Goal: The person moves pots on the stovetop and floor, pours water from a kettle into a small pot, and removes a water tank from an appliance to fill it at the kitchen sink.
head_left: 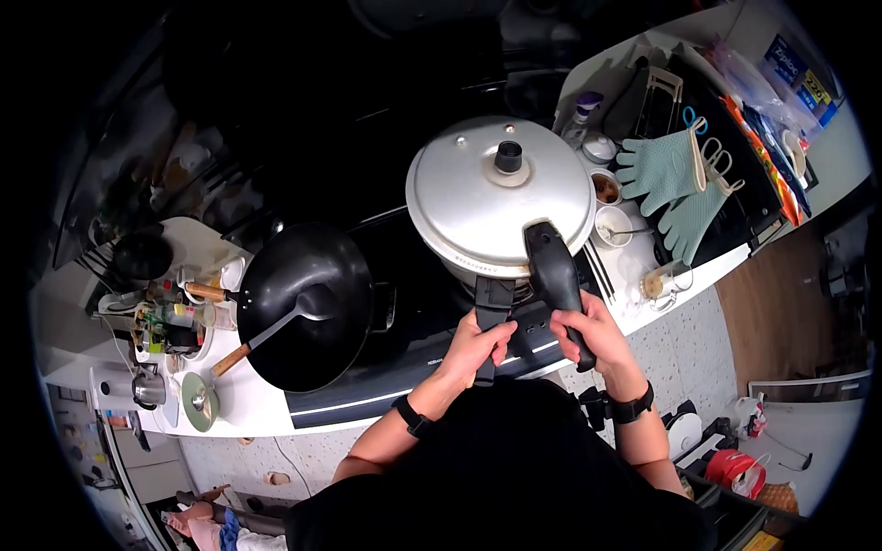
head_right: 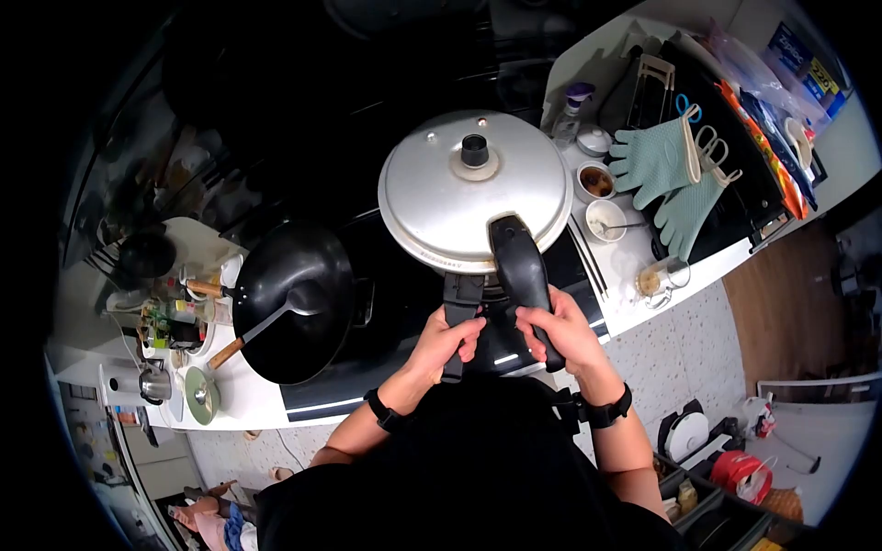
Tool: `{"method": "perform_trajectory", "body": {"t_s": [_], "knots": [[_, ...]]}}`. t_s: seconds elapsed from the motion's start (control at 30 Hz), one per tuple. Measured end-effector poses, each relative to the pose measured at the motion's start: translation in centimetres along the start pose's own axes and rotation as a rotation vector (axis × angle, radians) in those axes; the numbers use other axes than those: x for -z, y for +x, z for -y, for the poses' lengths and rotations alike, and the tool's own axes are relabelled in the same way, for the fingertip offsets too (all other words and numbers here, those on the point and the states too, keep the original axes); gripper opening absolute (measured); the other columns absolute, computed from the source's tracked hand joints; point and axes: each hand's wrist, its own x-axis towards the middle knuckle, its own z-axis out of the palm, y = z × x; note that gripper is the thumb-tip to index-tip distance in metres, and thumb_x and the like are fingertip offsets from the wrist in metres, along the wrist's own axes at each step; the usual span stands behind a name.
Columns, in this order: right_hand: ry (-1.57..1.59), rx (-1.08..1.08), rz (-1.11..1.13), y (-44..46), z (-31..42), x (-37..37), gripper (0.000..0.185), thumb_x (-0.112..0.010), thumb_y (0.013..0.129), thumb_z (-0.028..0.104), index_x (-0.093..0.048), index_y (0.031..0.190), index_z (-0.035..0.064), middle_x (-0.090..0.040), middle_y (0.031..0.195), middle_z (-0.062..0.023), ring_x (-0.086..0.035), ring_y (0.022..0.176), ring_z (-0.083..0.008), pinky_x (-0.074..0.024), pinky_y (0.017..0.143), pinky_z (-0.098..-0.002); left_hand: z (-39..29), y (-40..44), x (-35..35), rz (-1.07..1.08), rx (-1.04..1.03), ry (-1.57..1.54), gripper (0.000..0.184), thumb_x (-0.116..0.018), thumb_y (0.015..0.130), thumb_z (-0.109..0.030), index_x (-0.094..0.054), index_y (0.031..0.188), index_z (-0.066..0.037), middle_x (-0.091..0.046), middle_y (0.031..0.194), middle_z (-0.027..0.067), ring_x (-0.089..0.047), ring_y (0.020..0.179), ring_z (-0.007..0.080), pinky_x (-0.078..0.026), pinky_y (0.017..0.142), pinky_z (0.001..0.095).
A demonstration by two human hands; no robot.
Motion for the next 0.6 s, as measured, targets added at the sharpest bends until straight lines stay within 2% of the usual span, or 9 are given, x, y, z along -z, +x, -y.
{"method": "perform_trajectory", "body": {"t_s": [0.23,0.37,0.43,0.47,0.53,0.57,0.6], "knots": [[-0.036,-0.023,0.042,0.2,-0.7,2.4,0.019,-0.062,0.098,0.014,-0.046,0.097,0.0047,-0.056,0.066,-0.0039,-0.048,0.039,-0.0111,-0.039,0.036,-0.0253,-0.4,-0.4,-0.4,-0.03,0.015,0.086,0.016,-0.067,0.092,-0.004,-0.054,0.102,-0.003,-0.052,0.064,0.0015,-0.047,0.047,0.0099,-0.039,0.044,0.0259],[-0.016,0.0,0.003,0.7,-3.2,0.8,0.019,-0.063,0.099,0.016,-0.047,0.096,0.007,-0.057,0.068,-0.0044,-0.05,0.041,-0.0124,-0.0392,0.037,-0.0261,0.0,-0.1,-0.3,-0.015,-0.005,0.071,0.018,-0.067,0.093,-0.007,-0.055,0.105,-0.002,-0.054,0.066,0.002,-0.048,0.047,0.0101,-0.039,0.045,0.0258],[0.013,0.003,0.033,0.8,-3.3,0.4,0.017,-0.063,0.098,0.015,-0.049,0.102,0.0055,-0.059,0.072,-0.0045,-0.056,0.049,-0.014,-0.0458,0.044,-0.0262,-0.2,-0.3,-0.2,-0.009,0.025,0.048,0.015,-0.067,0.094,-0.013,-0.054,0.095,-0.005,-0.056,0.067,0.0028,-0.053,0.051,0.0114,-0.043,0.047,0.0265],[0.013,0.003,0.038,0.8,-3.3,0.5,0.017,-0.063,0.098,0.015,-0.049,0.102,0.0055,-0.059,0.072,-0.0045,-0.056,0.049,-0.014,-0.0458,0.044,-0.0262,-0.3,-0.5,-0.1,-0.013,0.022,0.048,0.015,-0.067,0.094,-0.013,-0.054,0.095,-0.005,-0.056,0.067,0.0028,-0.053,0.051,0.0114,-0.043,0.047,0.0265],[0.012,-0.041,0.153,0.7,-2.9,1.7,0.02,-0.059,0.102,0.022,-0.054,0.106,0.0024,-0.063,0.081,-0.0065,-0.063,0.063,-0.0157,-0.0526,0.057,-0.0265,-0.7,-0.5,-0.3,-0.026,0.048,0.045,0.019,-0.063,0.096,-0.013,-0.055,0.109,-0.001,-0.059,0.075,0.0049,-0.056,0.055,0.013,-0.044,0.05,0.0257],[0.01,-0.034,0.152,0.7,-2.3,2.9,0.02,-0.059,0.102,0.022,-0.054,0.106,0.0024,-0.063,0.081,-0.0065,-0.063,0.063,-0.0157,-0.0526,0.057,-0.0265,-1.0,-0.7,-0.5,-0.021,0.043,0.047,0.019,-0.063,0.096,-0.013,-0.055,0.109,-0.001,-0.059,0.075,0.0049,-0.056,0.055,0.013,-0.044,0.05,0.0257],[-0.232,-0.031,0.178,0.9,-1.3,4.5,0.027,-0.056,0.103,0.028,-0.058,0.107,0.001,-0.065,0.084,-0.0075,-0.065,0.071,-0.0167,-0.054,0.063,-0.0278,-1.3,-1.0,-0.7,-0.024,0.054,0.025,0.019,-0.062,0.097,-0.013,-0.054,0.11,0.0,-0.06,0.077,0.0059,-0.057,0.057,0.0138,-0.045,0.051,0.0257]]}}
